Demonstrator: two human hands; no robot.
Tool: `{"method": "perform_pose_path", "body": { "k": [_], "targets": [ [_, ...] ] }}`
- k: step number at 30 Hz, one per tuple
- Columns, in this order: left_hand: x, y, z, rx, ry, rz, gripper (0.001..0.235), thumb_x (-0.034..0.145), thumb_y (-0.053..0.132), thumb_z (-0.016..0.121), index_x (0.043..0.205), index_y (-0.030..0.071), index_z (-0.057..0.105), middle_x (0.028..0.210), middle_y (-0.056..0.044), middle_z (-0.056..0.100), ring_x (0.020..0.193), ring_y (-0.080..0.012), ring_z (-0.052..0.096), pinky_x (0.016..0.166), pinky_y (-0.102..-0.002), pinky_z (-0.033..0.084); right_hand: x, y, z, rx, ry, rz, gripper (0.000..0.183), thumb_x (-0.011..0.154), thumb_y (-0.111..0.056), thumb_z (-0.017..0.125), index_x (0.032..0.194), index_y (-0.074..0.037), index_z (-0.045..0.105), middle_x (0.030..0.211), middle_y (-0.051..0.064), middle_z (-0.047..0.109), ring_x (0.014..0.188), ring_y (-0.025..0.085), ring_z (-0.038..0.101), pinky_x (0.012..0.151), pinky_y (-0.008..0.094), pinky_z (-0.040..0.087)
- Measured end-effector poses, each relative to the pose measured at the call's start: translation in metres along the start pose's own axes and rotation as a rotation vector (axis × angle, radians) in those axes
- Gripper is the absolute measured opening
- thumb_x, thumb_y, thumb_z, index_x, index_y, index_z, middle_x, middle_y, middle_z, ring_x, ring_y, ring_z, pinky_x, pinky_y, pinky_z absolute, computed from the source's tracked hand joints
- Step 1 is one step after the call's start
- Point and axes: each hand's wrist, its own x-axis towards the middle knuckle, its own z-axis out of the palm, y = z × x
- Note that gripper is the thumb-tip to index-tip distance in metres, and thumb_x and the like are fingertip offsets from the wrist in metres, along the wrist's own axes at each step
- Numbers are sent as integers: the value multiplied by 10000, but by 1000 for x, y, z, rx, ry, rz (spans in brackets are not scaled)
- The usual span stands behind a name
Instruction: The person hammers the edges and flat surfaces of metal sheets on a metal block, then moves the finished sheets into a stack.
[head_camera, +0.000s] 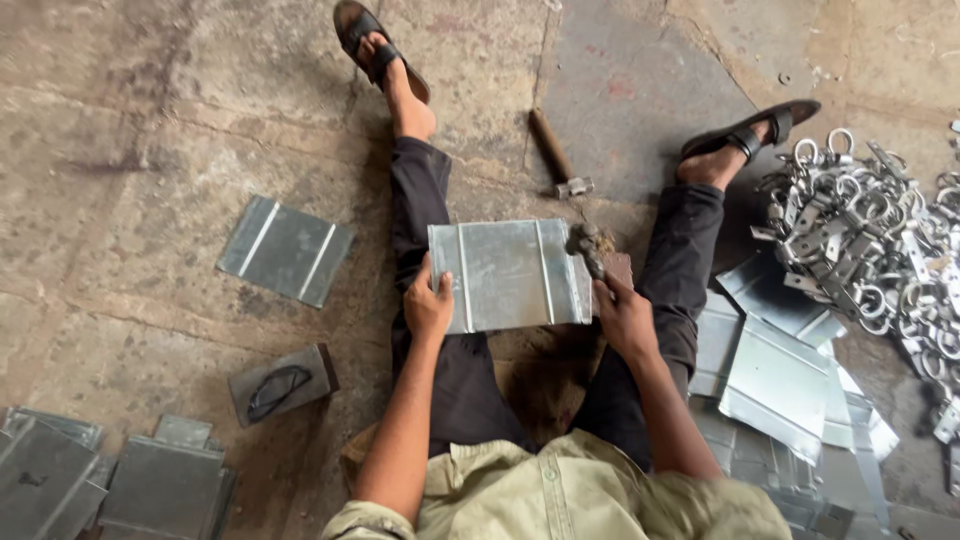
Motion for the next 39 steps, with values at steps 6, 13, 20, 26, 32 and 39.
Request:
{"method": "perform_pose_path", "body": {
  "k": [6, 13, 20, 26, 32, 39],
  "targets": [
    [-6, -3, 1, -16, -1, -54, 551, 956, 363, 659, 1425, 80, 603, 1158, -214, 736, 1054, -401, 705, 860, -473, 557, -16, 15, 10, -4, 123, -128, 367, 1071, -277, 608, 1318, -19, 689, 906, 262, 701, 867, 344, 714, 691, 389, 537],
    [-11, -13, 0, 49, 91, 87, 531, 973, 354, 690, 1401, 48, 618, 1164, -238, 724, 1047, -431, 693, 862, -489, 557, -20, 33, 11, 236, 192, 149, 439, 1085, -296, 565, 1427, -36, 650, 833, 291, 686, 788, 430, 644, 682, 489, 509],
    [0, -2, 5, 66, 74, -18, 536, 965, 368, 689, 1401, 63, 623, 1127, -235, 729, 1023, -412, 703, 827, -481, 564, -21, 25, 0, -12, 132, -122, 387, 1056, -275, 652, 1364, -39, 648, 897, 241, 720, 778, 288, 703, 670, 394, 547],
    [-5, 8, 4, 42, 17, -106, 541, 986, 361, 650, 1440, 73, 592, 1111, -209, 743, 1005, -386, 716, 797, -474, 568, -35, 18, -5, -34, 50, -12, 333, 1068, -257, 648, 1328, -52, 683, 877, 252, 702, 718, 254, 687, 638, 365, 524],
    [-13, 8, -2, 56, 62, -80, 521, 983, 332, 664, 1420, 54, 607, 1119, -218, 742, 1017, -395, 707, 821, -473, 559, -48, 28, 2, 80, 167, 8, 390, 1055, -271, 610, 1389, -73, 646, 890, 240, 743, 788, 370, 712, 665, 422, 551],
    [6, 11, 4, 97, 131, -16, 484, 976, 313, 683, 1390, 68, 626, 1110, -234, 739, 1021, -417, 700, 844, -482, 554, -39, 34, 8, 120, 188, -7, 408, 1068, -267, 616, 1419, -59, 639, 874, 264, 713, 782, 426, 676, 666, 449, 519]
  ]
}}
